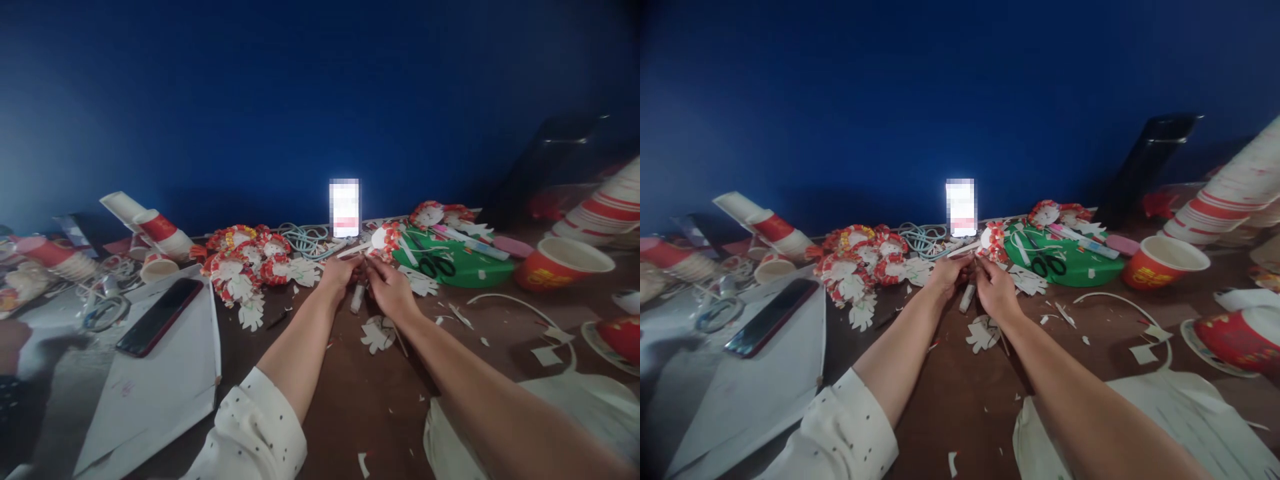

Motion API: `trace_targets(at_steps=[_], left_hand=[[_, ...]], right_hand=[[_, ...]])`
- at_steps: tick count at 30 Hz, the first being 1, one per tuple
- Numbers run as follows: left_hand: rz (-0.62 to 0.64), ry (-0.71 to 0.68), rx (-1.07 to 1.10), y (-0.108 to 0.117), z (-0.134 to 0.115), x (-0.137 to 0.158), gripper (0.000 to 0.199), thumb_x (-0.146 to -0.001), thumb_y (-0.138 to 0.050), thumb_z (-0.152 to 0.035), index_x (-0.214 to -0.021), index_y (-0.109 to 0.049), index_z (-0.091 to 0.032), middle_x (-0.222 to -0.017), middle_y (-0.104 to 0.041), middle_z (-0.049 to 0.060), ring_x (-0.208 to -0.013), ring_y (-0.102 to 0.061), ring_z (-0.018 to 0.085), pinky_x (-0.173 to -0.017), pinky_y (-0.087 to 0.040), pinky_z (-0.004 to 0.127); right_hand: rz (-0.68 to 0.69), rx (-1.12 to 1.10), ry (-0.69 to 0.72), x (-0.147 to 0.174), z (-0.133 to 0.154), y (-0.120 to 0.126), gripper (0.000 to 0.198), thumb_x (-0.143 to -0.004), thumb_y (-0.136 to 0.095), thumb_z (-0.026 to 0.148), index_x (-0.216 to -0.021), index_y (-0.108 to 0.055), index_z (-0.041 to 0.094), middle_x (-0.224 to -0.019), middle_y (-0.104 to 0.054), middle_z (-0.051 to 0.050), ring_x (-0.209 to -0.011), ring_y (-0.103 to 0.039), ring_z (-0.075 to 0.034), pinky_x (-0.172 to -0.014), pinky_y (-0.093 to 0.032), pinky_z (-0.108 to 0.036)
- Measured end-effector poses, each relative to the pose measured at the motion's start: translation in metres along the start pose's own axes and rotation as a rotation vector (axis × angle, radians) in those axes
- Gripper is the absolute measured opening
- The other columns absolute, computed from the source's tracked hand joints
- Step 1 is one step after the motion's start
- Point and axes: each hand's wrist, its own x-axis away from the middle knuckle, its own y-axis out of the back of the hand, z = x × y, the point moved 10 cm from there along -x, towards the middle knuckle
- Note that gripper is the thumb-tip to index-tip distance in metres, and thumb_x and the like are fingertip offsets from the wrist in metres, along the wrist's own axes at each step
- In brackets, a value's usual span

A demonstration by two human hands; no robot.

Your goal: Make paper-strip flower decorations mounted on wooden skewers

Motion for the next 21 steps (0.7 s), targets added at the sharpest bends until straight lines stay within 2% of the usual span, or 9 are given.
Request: trace_targets(at_steps=[5,9,13,17,21], left_hand=[[0.076,-0.010,0.016,-0.005,0.000,-0.002,0.032,-0.069,-0.085,-0.023,-0.059,-0.057,-0.014,-0.047,-0.045,-0.006,-0.044,-0.043,0.005,-0.047,-0.037,0.019],[0.057,0.004,0.046,-0.002,0.002,-0.004,0.027,-0.069,-0.084,-0.020,-0.062,-0.060,-0.013,-0.049,-0.047,-0.005,-0.046,-0.046,0.005,-0.051,-0.042,0.020],[0.020,0.001,0.094,0.000,0.002,-0.003,0.024,-0.067,-0.084,-0.016,-0.064,-0.060,-0.013,-0.053,-0.052,-0.004,-0.049,-0.051,0.007,-0.054,-0.047,0.022],[0.006,-0.012,0.109,0.000,0.000,-0.001,0.022,-0.065,-0.086,-0.017,-0.072,-0.065,-0.012,-0.063,-0.062,-0.001,-0.053,-0.054,0.008,-0.054,-0.047,0.023],[0.006,0.010,0.096,0.001,0.003,-0.002,0.025,-0.064,-0.087,-0.021,-0.070,-0.064,-0.012,-0.058,-0.059,-0.001,-0.049,-0.051,0.007,-0.050,-0.042,0.021]], right_hand=[[0.019,-0.180,-0.174,0.005,-0.012,-0.007,0.054,-0.083,-0.058,0.043,-0.127,-0.069,0.014,-0.051,-0.058,0.003,-0.046,-0.055,-0.018,-0.050,-0.046,-0.030],[0.017,-0.360,-0.301,0.008,-0.021,-0.014,0.062,-0.077,-0.064,0.049,-0.129,-0.067,0.014,-0.050,-0.056,0.004,-0.041,-0.048,-0.014,-0.040,-0.038,-0.026],[0.008,-0.390,-0.308,0.008,-0.021,-0.014,0.061,-0.076,-0.066,0.047,-0.127,-0.069,0.015,-0.056,-0.062,0.001,-0.042,-0.049,-0.013,-0.039,-0.037,-0.025],[0.031,-0.376,-0.305,0.010,-0.017,-0.015,0.056,-0.077,-0.066,0.044,-0.125,-0.071,0.015,-0.046,-0.052,0.006,-0.039,-0.043,-0.012,-0.039,-0.035,-0.024],[0.040,-0.414,-0.325,0.010,-0.019,-0.016,0.063,-0.070,-0.070,0.044,-0.126,-0.070,0.013,-0.044,-0.048,0.008,-0.038,-0.040,-0.011,-0.039,-0.031,-0.023]])
